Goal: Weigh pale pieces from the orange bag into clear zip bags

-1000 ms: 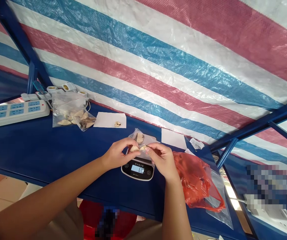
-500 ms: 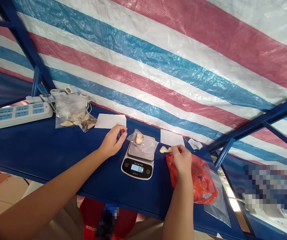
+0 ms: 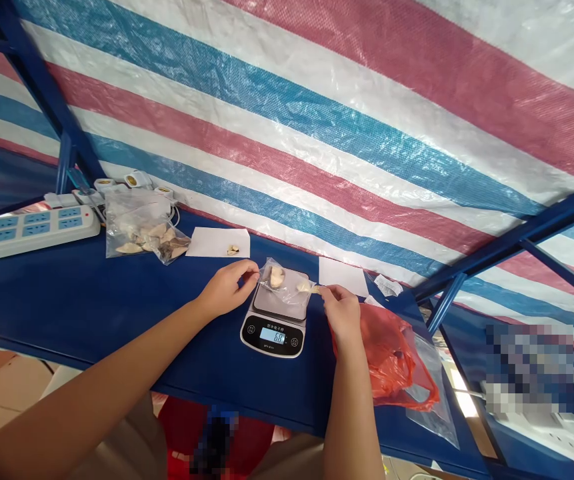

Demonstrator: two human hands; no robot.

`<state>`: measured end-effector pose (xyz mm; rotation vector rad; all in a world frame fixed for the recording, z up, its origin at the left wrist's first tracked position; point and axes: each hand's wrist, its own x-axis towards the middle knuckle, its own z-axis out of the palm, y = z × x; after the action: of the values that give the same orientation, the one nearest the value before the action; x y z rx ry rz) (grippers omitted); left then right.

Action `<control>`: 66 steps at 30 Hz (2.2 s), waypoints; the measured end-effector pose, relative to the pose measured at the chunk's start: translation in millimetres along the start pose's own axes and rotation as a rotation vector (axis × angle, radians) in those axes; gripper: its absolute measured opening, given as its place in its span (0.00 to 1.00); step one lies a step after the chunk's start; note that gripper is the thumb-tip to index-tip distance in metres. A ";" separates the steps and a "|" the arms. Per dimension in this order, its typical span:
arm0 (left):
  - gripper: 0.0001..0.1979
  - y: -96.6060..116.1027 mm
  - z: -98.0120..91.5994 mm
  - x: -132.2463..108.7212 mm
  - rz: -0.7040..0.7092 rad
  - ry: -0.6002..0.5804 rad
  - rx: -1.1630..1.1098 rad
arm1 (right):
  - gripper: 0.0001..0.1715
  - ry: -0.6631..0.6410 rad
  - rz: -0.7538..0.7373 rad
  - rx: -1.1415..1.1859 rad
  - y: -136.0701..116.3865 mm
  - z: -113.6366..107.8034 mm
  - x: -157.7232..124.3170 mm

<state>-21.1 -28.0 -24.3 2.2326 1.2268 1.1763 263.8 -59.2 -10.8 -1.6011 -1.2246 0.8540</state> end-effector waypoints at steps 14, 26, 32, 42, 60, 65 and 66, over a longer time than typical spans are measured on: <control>0.07 -0.4 -0.3 -0.4 0.017 -0.009 0.005 | 0.16 0.015 0.106 0.039 -15.9 11.0 -7.9; 0.07 -1.2 -0.3 -0.7 0.015 -0.030 -0.006 | 0.15 -0.261 0.219 0.262 -22.7 2.0 -12.3; 0.06 0.5 -1.2 -0.9 0.025 -0.037 -0.009 | 0.16 -0.461 0.272 0.376 -26.5 6.2 -16.7; 0.07 3.7 2.2 -1.9 0.074 -0.072 -0.052 | 0.24 -0.570 0.364 0.412 -29.4 21.5 -17.7; 0.06 4.4 3.0 -3.3 0.045 -0.163 -0.130 | 0.27 -0.719 0.347 0.265 -32.9 12.3 -24.2; 0.06 1.1 0.9 -3.1 0.054 -0.194 -0.160 | 0.32 -0.686 0.378 0.287 -29.7 6.6 -21.8; 0.06 -0.1 -0.8 -2.8 0.046 -0.180 -0.170 | 0.31 -0.623 0.369 0.308 -29.3 5.4 -20.9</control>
<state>-22.6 -30.3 -25.3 2.1956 0.9738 1.0280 243.8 -75.5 14.8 -1.3638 -1.1361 1.7831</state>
